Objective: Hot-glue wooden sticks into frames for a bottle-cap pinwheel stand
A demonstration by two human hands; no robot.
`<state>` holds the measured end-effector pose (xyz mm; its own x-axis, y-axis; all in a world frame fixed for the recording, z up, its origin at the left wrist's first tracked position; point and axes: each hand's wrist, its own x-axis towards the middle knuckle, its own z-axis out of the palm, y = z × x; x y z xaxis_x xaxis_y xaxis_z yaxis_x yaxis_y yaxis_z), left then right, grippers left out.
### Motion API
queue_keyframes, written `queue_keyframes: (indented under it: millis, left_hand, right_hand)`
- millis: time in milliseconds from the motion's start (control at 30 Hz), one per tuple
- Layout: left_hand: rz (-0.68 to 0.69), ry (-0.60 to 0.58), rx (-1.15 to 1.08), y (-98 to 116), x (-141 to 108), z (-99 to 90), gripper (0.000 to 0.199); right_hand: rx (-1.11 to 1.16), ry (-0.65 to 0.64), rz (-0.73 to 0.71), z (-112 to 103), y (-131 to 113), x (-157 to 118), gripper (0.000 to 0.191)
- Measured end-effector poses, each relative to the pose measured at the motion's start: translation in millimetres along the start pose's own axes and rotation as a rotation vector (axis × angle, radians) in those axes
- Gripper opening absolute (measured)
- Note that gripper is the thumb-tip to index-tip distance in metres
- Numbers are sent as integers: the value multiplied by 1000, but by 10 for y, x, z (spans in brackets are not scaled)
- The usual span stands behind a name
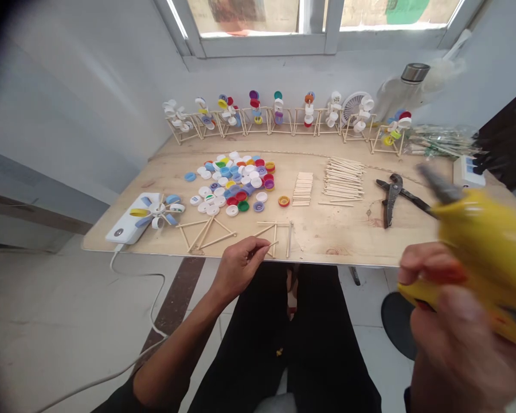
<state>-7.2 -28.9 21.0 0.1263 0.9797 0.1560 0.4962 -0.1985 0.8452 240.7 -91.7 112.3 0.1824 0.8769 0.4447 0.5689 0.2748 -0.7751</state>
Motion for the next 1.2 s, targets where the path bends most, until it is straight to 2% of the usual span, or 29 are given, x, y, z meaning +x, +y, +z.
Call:
queue_keyframes:
  millis: [33,133,233,333,500,567,667,733,833,967,1100,1200]
  left_hand:
    - [48,-18,80,-27,18,11,17]
    - [176,-75,321,-113,69,52,23]
    - [286,-106,479,-174,115,82,26]
    - [352,-119,536,-199,147,90,26]
    - [401,-87,513,-225,158,95,23]
    - [405,-67,493,-241,155,102,21]
    - [406,-37,471,-261,153,113,20]
    - [406,-27,471,-267,154,122,20]
    - [406,-24,479,-274,157,132,19]
    - [412,-11,489,-288,159,143,22]
    - [430,8,491,-291,164,158,24]
    - [437,16,487,-292,175,173,23]
  right_hand:
    - [131,92,11,36,23,9,17]
    - [341,65,148,162,178,-20,6]
    - [296,-10,295,224,348,-89,12]
    - [208,32,340,231,496,-80,19]
    - [-47,231,277,89,892,239,20]
    - [-195,204,237,-61,1133,449,22]
    - [-557,251,69,-321,1533,769,23]
    - [-719,153,-18,-450,1777,937,27]
    - [-955,76,-86,-523,2043,1067,33]
    - [-1281,-15,-110,-463,2203,1078,31]
    - [-1341,-56,-104,-378,2247,1080,24]
    - [-1350,-104,-96,-361,2263,1108,27]
